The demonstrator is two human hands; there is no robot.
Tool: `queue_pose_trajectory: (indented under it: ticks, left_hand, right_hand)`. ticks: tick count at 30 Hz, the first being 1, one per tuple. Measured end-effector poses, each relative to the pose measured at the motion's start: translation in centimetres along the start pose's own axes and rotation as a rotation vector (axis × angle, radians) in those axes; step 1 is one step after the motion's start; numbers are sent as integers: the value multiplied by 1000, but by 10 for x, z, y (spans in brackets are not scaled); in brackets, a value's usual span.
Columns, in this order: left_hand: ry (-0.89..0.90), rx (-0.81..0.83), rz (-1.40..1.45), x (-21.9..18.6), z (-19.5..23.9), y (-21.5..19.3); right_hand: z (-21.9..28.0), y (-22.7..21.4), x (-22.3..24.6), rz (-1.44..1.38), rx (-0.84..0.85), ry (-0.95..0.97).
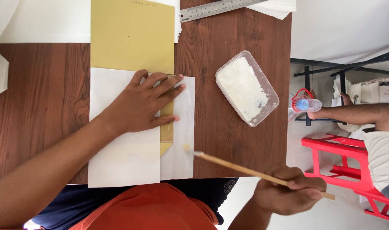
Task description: Manually assembling paper bags by folding paper sheets around a template and applying glue with a brush.
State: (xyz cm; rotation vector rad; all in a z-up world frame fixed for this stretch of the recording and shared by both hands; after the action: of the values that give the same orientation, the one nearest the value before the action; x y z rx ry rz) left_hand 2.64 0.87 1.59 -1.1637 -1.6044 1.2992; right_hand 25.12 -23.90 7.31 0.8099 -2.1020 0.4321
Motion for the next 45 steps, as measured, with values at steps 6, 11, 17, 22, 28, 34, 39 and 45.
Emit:
queue_pose_trajectory:
  ticks: [6, 11, 17, 22, 28, 34, 39, 45]
  left_hand:
    - [1, 1, -18, 0, -1, -2]
    - [1, 6, -5, -2, 0, -2]
    - [-4, 37, -7, -2, 0, -1]
    - [-3, 14, 1, -2, 2, -1]
    - [5, 21, 4, -2, 0, -2]
    - [5, 22, 20, -2, -1, -2]
    - [2, 29, 23, -2, -2, -5]
    - [7, 13, 2, -1, -1, -4]
  right_hand:
    - [1, -10, 3, -73, 110, 119]
    - [-4, -23, 9, -105, -8, 47]
    - [-1, -2, 4, -40, -50, 18]
    - [0, -2, 12, 180, -112, 37]
    - [-3, -27, 5, -137, 80, 92]
    - [-15, -11, -1, 90, -285, -14]
    - [-11, 6, -8, 85, -208, 78]
    - [-1, -7, 2, 149, -105, 75]
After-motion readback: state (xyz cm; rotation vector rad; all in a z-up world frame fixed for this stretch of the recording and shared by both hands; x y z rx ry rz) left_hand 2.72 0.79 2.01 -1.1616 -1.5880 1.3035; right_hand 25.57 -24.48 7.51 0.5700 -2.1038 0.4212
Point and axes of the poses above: each hand's wrist, its own z-axis away from the middle knuckle, its own y-axis out of the palm, x = y × z, the point moved 3 cm from there along -z, towards the middle knuckle, and after that the axes turned 15 degrees about x, right-handed, at the moved point
